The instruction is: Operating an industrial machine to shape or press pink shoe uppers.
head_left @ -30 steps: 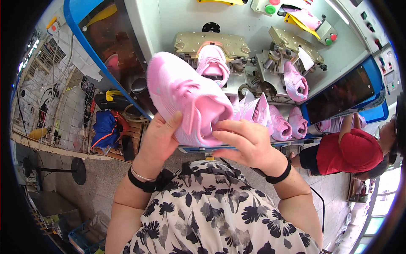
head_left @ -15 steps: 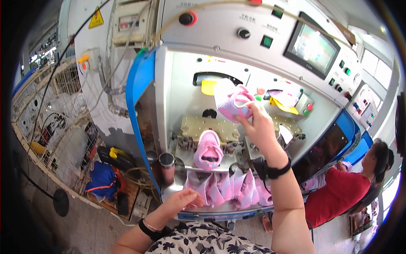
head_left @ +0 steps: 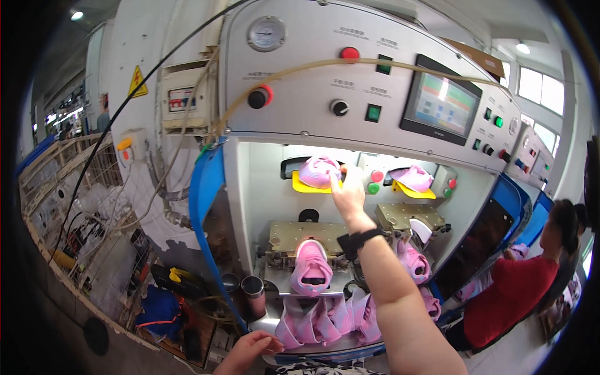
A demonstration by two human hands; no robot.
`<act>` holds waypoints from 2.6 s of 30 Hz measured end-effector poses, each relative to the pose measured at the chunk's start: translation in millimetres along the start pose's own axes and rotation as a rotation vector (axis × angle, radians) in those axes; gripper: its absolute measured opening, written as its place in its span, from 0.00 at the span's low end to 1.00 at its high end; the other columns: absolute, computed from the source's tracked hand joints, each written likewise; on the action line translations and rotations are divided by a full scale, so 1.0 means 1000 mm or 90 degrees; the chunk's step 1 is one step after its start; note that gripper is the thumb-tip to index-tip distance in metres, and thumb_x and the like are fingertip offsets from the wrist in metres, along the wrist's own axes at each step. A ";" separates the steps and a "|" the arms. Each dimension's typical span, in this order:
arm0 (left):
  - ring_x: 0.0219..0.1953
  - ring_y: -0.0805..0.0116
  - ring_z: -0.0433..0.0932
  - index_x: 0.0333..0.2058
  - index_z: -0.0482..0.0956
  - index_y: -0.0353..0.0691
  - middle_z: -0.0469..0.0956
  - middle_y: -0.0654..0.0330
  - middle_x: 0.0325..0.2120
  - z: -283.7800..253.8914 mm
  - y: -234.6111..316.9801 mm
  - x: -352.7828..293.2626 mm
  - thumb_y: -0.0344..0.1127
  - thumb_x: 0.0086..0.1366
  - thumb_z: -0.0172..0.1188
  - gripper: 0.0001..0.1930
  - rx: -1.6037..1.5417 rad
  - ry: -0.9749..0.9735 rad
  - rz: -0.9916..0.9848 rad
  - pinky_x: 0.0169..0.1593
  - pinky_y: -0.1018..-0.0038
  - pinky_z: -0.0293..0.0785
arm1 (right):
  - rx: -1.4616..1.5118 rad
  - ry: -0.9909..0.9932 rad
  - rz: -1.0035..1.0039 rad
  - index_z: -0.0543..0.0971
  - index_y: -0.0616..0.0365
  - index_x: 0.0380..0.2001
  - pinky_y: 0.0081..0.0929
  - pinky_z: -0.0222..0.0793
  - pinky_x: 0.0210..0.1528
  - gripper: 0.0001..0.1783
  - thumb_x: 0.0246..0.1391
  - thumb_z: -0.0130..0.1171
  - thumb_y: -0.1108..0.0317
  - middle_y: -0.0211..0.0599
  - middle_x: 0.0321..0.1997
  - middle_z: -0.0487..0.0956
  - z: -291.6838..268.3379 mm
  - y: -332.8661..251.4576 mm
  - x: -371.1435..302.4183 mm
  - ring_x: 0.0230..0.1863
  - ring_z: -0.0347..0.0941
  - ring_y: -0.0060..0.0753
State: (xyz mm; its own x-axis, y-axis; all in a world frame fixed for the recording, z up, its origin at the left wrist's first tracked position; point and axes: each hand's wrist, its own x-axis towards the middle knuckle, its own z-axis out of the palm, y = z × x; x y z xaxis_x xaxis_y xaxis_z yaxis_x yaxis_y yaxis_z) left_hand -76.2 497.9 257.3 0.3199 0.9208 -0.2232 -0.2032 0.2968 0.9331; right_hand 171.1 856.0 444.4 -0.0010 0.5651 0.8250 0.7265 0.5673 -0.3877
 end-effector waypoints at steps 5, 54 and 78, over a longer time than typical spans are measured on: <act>0.46 0.55 0.81 0.45 0.74 0.33 0.81 0.48 0.41 -0.006 0.001 -0.006 0.34 0.72 0.47 0.11 -0.078 0.095 -0.031 0.51 0.62 0.77 | -0.105 0.032 0.244 0.71 0.57 0.38 0.46 0.71 0.52 0.14 0.52 0.60 0.62 0.63 0.72 0.47 -0.018 0.022 -0.063 0.53 0.73 0.58; 0.45 0.46 0.76 0.44 0.76 0.40 0.78 0.49 0.41 0.103 -0.039 0.076 0.58 0.70 0.42 0.26 0.689 -0.362 0.220 0.49 0.55 0.72 | 0.367 -0.924 0.206 0.76 0.57 0.52 0.33 0.63 0.62 0.22 0.61 0.54 0.55 0.45 0.56 0.75 -0.109 -0.016 -0.448 0.59 0.69 0.43; 0.45 0.48 0.76 0.45 0.75 0.40 0.78 0.48 0.39 0.087 -0.033 0.059 0.57 0.71 0.43 0.25 0.682 -0.313 0.203 0.48 0.56 0.72 | 0.427 -0.901 0.123 0.77 0.57 0.50 0.34 0.66 0.58 0.19 0.61 0.53 0.58 0.47 0.53 0.76 -0.109 -0.044 -0.423 0.57 0.70 0.45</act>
State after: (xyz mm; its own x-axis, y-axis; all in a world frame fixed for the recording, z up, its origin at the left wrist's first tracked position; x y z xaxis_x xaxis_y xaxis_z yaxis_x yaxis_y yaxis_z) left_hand 29.9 520.5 238.2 0.7585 0.6510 -0.0277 0.4547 -0.4984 0.7382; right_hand 214.9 526.7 157.1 -0.8425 0.5188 -0.1450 0.3681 0.3580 -0.8581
